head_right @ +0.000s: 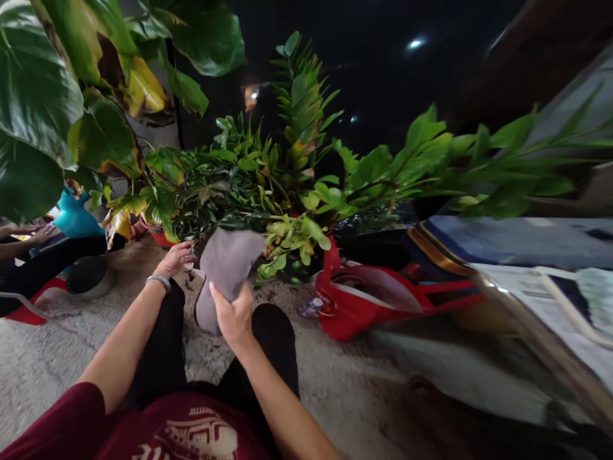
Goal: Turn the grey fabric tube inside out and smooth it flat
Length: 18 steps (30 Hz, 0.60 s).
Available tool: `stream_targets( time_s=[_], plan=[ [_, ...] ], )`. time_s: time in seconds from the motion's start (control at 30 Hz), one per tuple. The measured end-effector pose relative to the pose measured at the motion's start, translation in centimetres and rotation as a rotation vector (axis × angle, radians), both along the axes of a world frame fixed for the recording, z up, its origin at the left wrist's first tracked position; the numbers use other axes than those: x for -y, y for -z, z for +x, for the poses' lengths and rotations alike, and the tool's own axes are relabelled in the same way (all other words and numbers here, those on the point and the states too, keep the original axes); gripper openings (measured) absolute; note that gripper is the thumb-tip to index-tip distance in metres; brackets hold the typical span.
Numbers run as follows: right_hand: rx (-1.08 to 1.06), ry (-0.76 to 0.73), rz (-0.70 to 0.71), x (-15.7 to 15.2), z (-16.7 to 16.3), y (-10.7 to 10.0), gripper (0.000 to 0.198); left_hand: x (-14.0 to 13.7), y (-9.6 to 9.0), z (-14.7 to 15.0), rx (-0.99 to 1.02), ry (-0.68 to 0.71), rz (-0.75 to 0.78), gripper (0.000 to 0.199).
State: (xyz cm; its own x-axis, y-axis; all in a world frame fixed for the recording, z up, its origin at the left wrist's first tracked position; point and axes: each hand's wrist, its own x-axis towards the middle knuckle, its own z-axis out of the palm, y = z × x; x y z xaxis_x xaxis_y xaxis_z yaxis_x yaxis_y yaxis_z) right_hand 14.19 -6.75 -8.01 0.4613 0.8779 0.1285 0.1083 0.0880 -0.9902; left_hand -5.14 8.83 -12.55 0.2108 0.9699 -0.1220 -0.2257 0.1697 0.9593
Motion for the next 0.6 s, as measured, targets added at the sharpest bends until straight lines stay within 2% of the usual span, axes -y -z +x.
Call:
stream_targets(
  time_s=[0.1, 0.13, 0.2, 0.27, 0.33, 0.4, 0.43, 0.5, 0.53, 0.6],
  plan=[
    [0.011, 0.011, 0.18, -5.2, -0.1, -3.9, 0.051, 0.2, -0.3, 0.6, -0.012, 0.008, -0.001, 0.042],
    [-0.011, -0.011, 0.181, -6.8, -0.3, -4.3, 0.05, 0.3, -0.4, 0.7, -0.014, 0.002, -0.008, 0.042],
    [-0.054, -0.07, 0.106, -8.5, -0.8, -3.6, 0.048, 0.4, -0.4, 0.9, -0.018, -0.01, -0.015, 0.042],
    [-0.074, -0.127, -0.017, -7.4, -1.2, -1.1, 0.046, 0.4, -0.4, 0.8, -0.022, -0.009, -0.009, 0.042],
    [-0.063, -0.166, -0.125, -4.0, -1.2, 1.6, 0.047, 0.3, -0.3, 0.5, -0.025, -0.007, 0.005, 0.042],
    [-0.032, -0.193, -0.207, -0.1, -0.7, 3.1, 0.046, 0.2, -0.2, 0.1, -0.025, -0.014, 0.012, 0.043],
    [-0.02, -0.22, -0.206, 1.4, -0.3, 3.1, 0.044, 0.2, -0.2, 0.0, -0.025, -0.019, 0.012, 0.043],
    [-0.013, -0.224, -0.141, 2.3, 0.6, 1.4, 0.044, 0.1, -0.1, 0.0, -0.019, -0.026, 0.008, 0.043],
    [-0.018, -0.194, -0.082, 1.7, 1.0, 0.0, 0.047, 0.1, -0.1, 0.0, -0.013, -0.027, 0.007, 0.043],
    [-0.033, -0.076, 0.042, -1.6, 1.8, -3.0, 0.055, 0.1, 0.0, 0.3, 0.001, -0.02, 0.005, 0.041]
  ],
)
